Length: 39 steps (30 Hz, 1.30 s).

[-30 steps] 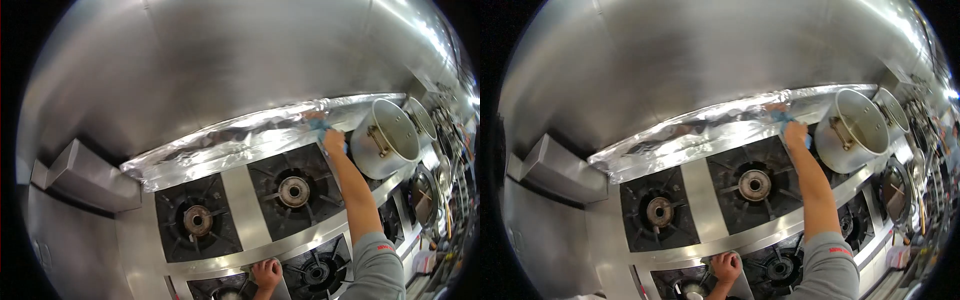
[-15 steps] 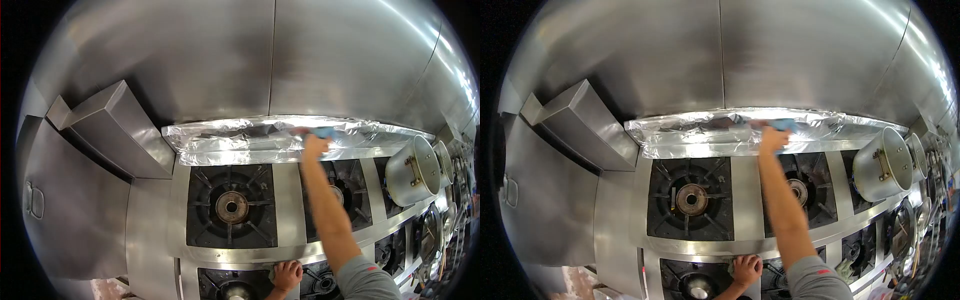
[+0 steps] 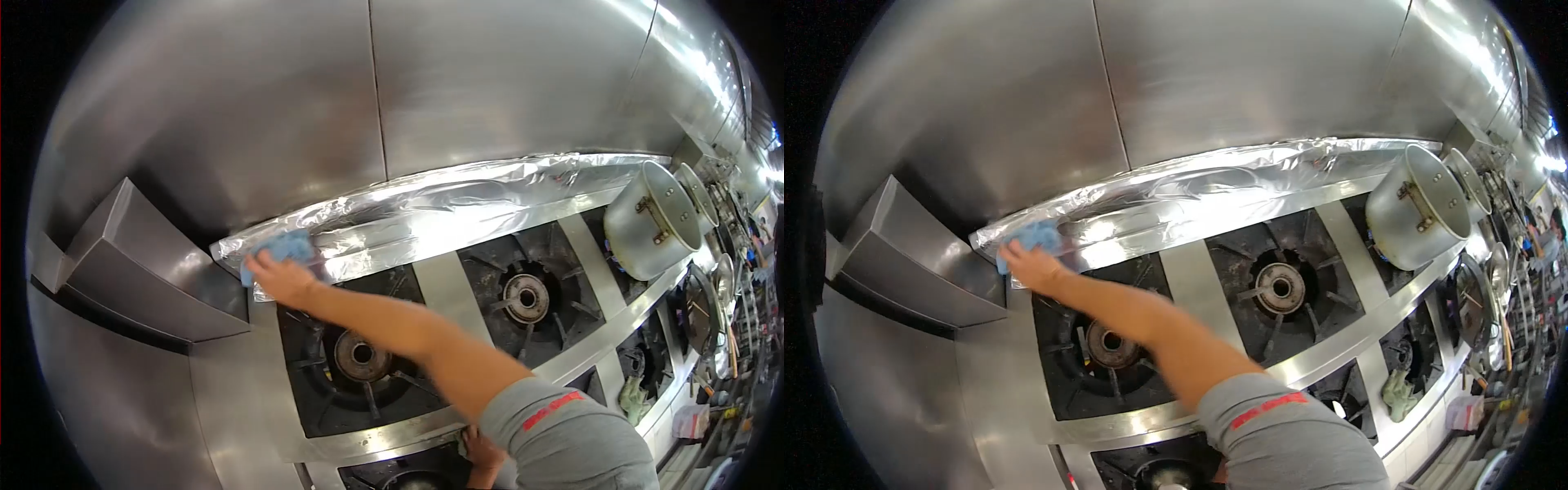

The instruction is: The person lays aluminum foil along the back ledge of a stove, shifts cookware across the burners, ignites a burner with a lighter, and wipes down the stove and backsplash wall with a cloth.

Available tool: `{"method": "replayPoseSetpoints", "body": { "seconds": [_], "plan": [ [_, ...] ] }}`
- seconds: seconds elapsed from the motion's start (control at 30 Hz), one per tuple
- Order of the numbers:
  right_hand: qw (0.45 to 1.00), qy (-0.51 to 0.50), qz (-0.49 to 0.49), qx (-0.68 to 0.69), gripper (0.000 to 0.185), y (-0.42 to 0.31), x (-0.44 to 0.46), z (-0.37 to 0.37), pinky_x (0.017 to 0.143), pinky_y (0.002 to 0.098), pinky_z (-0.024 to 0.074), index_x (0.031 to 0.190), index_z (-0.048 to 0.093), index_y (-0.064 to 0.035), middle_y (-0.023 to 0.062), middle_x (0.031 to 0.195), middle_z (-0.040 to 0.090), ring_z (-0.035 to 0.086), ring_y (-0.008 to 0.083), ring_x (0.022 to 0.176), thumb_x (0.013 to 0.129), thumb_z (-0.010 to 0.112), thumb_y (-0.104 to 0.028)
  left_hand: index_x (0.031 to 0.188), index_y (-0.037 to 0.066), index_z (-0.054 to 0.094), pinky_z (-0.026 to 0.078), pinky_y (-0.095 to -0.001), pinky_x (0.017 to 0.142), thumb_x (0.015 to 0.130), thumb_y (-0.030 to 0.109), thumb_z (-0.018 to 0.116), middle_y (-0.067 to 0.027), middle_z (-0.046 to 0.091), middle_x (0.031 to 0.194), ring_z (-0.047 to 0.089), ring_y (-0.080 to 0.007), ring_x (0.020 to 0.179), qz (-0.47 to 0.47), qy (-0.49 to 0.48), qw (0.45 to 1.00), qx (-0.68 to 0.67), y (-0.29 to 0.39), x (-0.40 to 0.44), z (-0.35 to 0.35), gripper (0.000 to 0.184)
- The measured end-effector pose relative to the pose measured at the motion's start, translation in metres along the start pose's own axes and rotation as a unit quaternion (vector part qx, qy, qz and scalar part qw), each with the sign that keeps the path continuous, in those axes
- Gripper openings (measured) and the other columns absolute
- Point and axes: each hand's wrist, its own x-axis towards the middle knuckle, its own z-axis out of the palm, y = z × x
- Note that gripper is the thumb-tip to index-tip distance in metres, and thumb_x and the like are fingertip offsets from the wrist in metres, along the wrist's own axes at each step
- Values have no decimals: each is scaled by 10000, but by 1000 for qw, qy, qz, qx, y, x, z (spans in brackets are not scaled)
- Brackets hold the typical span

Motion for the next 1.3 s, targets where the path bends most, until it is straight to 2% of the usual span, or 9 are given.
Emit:
{"method": "replayPoseSetpoints", "body": {
  "seconds": [0.17,0.3,0.47,0.5,0.7,1.1,1.2,1.23,1.3],
  "plan": [
    [960,71,226,-147,418,169,-132,-100,976,535,356,1180,600,-265,119,1322,486,438,332,1231,784,592,-131,834,208,647,410,-441,771,758,223,685,32,601,932,546,-255,912,2,2,1000,2,6,1,-1,86],
    [876,15,337,-344,517,322,-310,-196,1015,518,338,1274,509,-115,218,1273,477,458,401,1172,767,607,-116,800,200,630,396,-440,773,737,184,692,29,576,892,536,-253,896,0,20,1000,7,11,2,-1,90],
    [673,121,696,-220,737,444,-429,-246,935,444,458,1353,321,23,277,1149,568,595,390,1030,710,636,-153,817,203,621,391,-433,755,734,193,701,32,561,887,529,-240,863,2,41,999,28,13,3,8,116],
    [584,205,783,-67,747,414,-396,-271,890,408,490,1367,303,19,249,1088,591,598,339,1036,703,614,-126,847,202,621,394,-429,745,732,190,701,34,562,900,524,-239,866,5,37,999,23,12,2,7,140],
    [556,410,648,322,597,393,-388,-173,758,387,521,1285,357,-6,143,997,598,622,270,817,743,601,-49,887,182,622,407,-429,722,723,200,680,15,560,949,522,-235,887,-1,43,999,8,9,-1,9,175],
    [623,135,754,158,422,-37,6,77,895,382,467,1184,433,-19,189,1147,539,555,311,1032,811,598,-127,914,161,629,413,-441,740,757,207,667,-10,593,984,531,-251,908,15,-3,1000,15,-3,2,7,168],
    [620,-87,655,424,182,-51,40,88,737,427,513,820,655,12,193,849,659,645,366,826,713,653,-135,910,152,634,417,-455,741,764,210,658,-22,604,984,539,-270,920,-3,0,1000,8,1,8,-10,159],
    [503,-37,605,615,221,-51,33,59,725,435,511,840,656,33,216,899,664,643,361,811,688,639,-127,908,149,635,418,-460,741,766,211,656,-26,608,984,542,-276,924,-9,2,1000,3,3,11,-11,156],
    [684,-5,571,454,396,-58,27,55,685,383,497,1044,616,27,197,930,649,639,267,785,680,640,-128,905,143,639,421,-470,742,771,212,650,-34,615,984,547,-289,931,-15,11,1000,1,8,13,-7,152]
  ]
}}
